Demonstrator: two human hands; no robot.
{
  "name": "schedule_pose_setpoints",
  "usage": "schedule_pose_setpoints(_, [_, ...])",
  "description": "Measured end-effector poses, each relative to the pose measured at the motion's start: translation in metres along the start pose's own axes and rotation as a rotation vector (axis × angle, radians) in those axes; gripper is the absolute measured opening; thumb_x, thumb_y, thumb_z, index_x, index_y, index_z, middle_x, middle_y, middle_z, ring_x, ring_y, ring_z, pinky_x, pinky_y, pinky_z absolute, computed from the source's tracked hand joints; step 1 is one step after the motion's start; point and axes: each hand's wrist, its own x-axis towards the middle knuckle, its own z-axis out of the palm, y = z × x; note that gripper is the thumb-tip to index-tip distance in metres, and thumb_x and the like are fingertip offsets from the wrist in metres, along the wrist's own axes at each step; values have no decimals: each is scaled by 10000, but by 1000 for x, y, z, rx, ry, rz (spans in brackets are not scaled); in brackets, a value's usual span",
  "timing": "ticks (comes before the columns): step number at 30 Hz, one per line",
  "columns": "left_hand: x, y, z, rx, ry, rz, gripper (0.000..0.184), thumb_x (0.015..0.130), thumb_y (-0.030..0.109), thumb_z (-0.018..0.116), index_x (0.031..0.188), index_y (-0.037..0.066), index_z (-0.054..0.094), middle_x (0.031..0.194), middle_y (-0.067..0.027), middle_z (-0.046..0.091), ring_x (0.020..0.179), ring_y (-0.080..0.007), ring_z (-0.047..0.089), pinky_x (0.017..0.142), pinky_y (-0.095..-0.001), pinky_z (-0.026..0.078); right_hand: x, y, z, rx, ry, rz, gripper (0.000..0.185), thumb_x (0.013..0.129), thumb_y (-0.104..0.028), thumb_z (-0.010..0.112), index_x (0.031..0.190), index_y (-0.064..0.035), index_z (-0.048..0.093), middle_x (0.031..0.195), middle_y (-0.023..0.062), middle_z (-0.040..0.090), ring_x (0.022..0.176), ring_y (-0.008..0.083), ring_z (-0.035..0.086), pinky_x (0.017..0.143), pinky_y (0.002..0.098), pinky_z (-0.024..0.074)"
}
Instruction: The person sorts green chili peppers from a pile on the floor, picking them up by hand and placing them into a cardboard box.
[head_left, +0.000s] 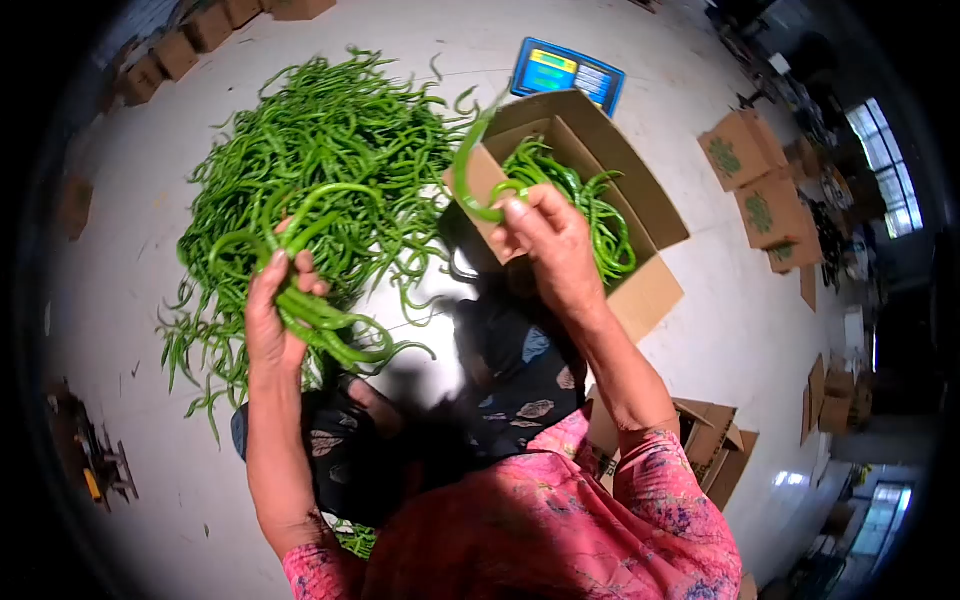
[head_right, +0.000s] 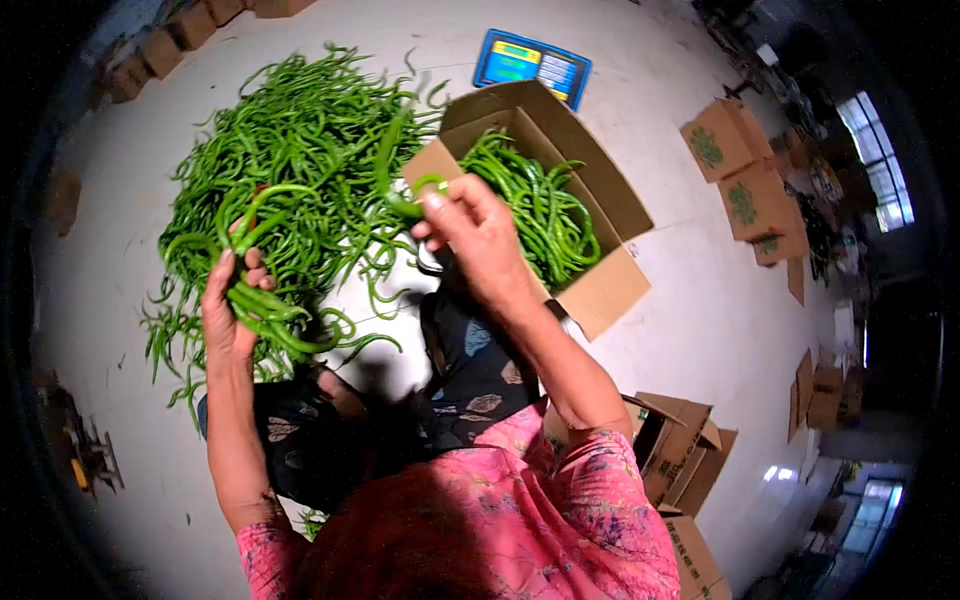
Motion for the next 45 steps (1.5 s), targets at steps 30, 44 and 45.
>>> schedule_pose_setpoints(30, [1, -20, -3, -26, -180, 4, 468, 950, 184, 544, 1372, 45, 398, 1022, -98, 581, 856, -141, 577, 738, -281, 508, -17, 36, 126, -481, -296, -403, 379, 766, -135, 734, 1085, -23, 564, 982, 139, 614, 855, 265, 623, 730, 357, 511])
schedule_pose_setpoints(44, [-9, -25, 9, 79, -203, -37, 486, 954, 189, 579, 1365, 40, 369, 1192, -99, 542, 1070, -181, 567, 942, -316, 467, -14, 53, 132, -249, -258, -175, 206, 918, -138, 592, 1043, 14, 530, 869, 122, 638, 828, 193, 620, 767, 324, 493])
schedule_pose_setpoints(45, [-9, -24, 11, 63, -200, -35, 493, 950, 200, 591, 1363, 40, 375, 1168, -92, 554, 1070, -172, 564, 937, -309, 466, -15, 54, 131, -233, -233, -165, 199, 932, -132, 573, 1053, 18, 525, 884, 126, 640, 840, 190, 622, 775, 323, 495])
